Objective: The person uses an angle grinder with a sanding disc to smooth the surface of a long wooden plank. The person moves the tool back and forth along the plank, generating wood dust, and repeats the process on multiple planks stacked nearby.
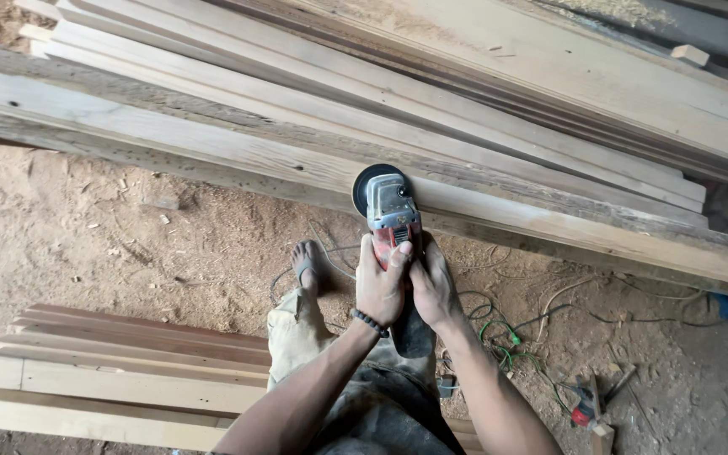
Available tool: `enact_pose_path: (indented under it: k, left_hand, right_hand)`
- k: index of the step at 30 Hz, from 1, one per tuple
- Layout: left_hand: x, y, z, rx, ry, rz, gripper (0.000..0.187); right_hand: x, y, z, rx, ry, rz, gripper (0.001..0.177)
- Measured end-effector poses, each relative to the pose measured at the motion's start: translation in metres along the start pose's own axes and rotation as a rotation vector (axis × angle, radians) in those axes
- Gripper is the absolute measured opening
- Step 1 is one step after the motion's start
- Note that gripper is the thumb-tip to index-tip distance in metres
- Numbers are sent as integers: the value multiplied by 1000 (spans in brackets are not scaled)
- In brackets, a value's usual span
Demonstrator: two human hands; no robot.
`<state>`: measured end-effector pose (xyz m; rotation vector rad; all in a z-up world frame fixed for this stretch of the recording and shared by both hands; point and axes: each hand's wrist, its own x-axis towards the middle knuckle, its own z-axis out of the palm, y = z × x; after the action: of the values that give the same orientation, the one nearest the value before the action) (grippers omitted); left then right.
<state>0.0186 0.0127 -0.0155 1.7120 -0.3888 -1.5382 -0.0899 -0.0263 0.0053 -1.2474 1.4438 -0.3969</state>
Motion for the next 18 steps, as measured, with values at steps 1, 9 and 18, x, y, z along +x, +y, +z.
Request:
enact_pose_path:
  k: [1, 9, 18]
  left_hand:
    - [-3, -4, 14, 4, -14, -2, 59]
    - [-31, -31, 133, 56, -106, -4, 57]
    - [-51, -57, 239, 97, -154, -10, 55]
  right_hand:
    - [-2, 8, -14, 1, 14, 6, 41]
    - [-37, 84, -126, -62, 102, 126, 50]
    - [-63, 109, -219, -4, 174, 167, 49]
